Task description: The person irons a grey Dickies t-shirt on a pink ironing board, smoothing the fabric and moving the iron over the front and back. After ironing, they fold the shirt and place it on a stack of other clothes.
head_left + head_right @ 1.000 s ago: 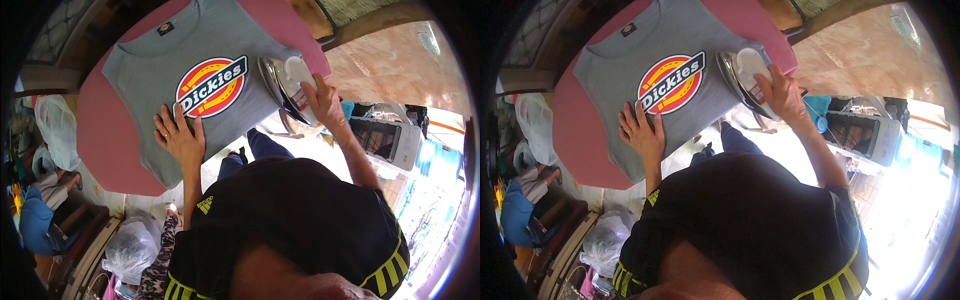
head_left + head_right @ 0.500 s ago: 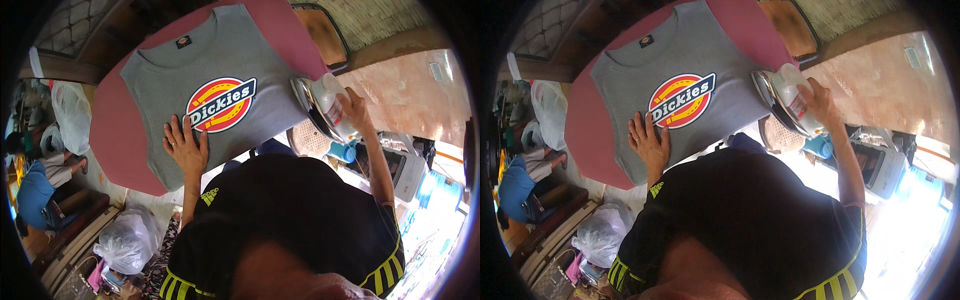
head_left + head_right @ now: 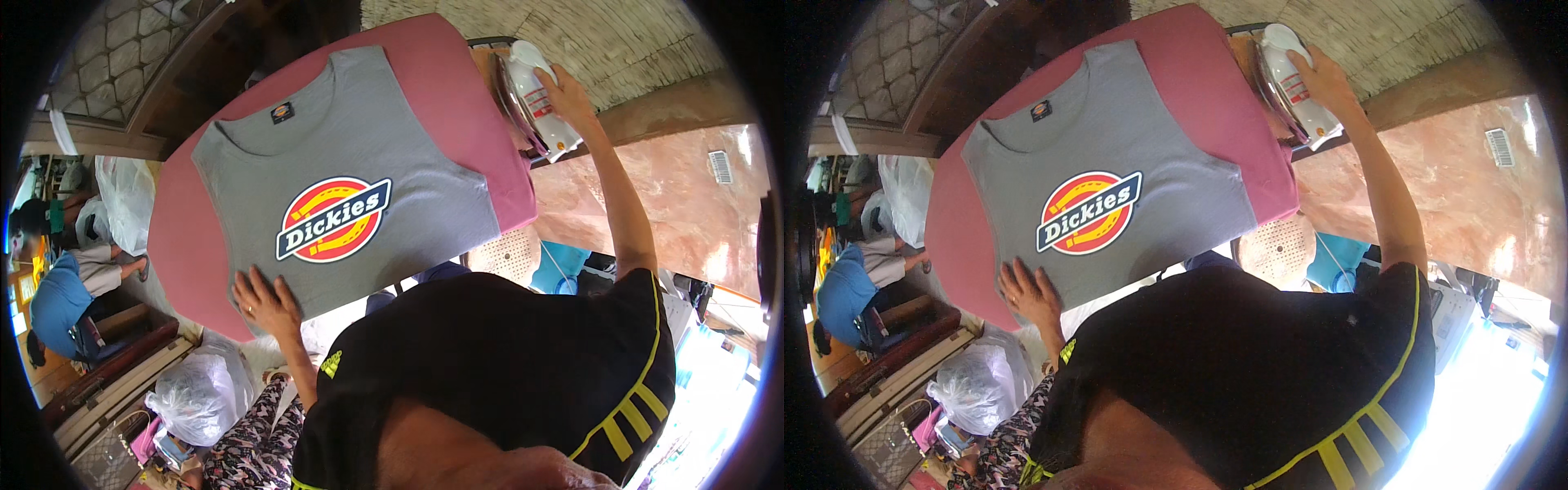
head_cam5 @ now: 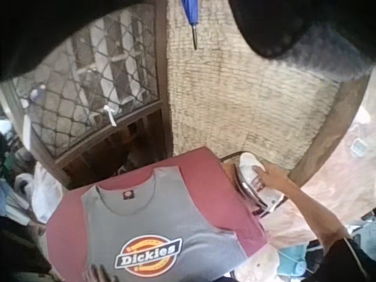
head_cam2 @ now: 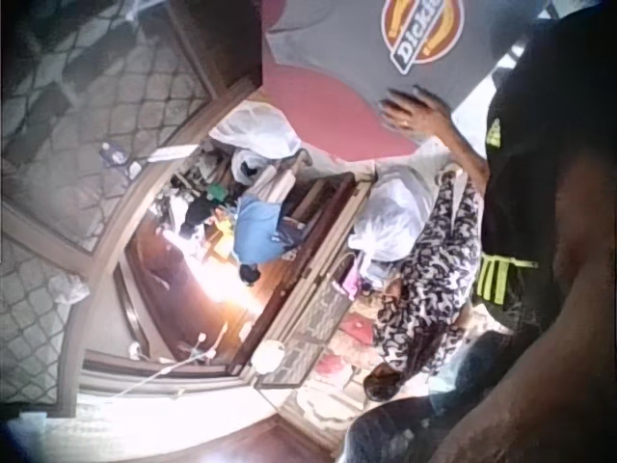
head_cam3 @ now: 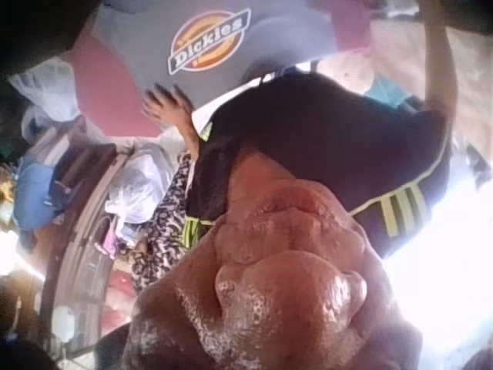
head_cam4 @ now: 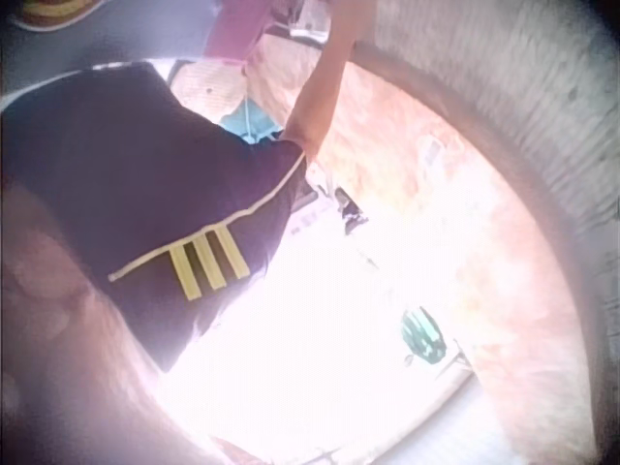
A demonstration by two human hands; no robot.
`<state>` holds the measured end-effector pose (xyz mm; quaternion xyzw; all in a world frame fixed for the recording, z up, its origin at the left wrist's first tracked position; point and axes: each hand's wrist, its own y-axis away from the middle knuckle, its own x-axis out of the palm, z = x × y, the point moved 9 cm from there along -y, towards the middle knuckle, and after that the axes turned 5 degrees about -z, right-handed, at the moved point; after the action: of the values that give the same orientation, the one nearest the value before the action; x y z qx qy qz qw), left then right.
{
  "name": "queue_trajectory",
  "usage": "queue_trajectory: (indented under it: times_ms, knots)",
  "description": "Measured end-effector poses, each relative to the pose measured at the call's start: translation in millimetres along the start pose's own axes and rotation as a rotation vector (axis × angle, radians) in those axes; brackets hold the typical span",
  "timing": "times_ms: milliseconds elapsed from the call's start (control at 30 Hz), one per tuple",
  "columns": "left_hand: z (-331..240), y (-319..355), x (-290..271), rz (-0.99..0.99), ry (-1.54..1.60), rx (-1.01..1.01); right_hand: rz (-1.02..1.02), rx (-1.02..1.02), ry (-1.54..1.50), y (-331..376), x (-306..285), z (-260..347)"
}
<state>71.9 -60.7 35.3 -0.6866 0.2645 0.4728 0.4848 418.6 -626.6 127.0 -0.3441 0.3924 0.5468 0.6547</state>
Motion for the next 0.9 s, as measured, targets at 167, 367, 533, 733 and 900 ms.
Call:
queue_trajectory:
  times_ms: [167, 367, 533, 733, 900]
  knots:
    - [33, 19, -5, -0.032, -0.009, -0.139, -0.125, -0.002, -0.008, -26, 24, -26]
    - [58, 31, -9, -0.164, 0.038, -0.251, -0.108, -0.052, -0.051, -30, 31, -23]
    - [54, 32, -11, -0.209, 0.049, -0.261, -0.150, -0.148, -0.117, -36, 25, -12]
    - [56, 33, -14, -0.203, 0.051, -0.288, 0.120, -0.066, -0.364, -16, 31, 10]
    - [53, 29, -11, -0.193, 0.080, -0.310, 0.141, -0.002, -0.491, -36, 37, -16]
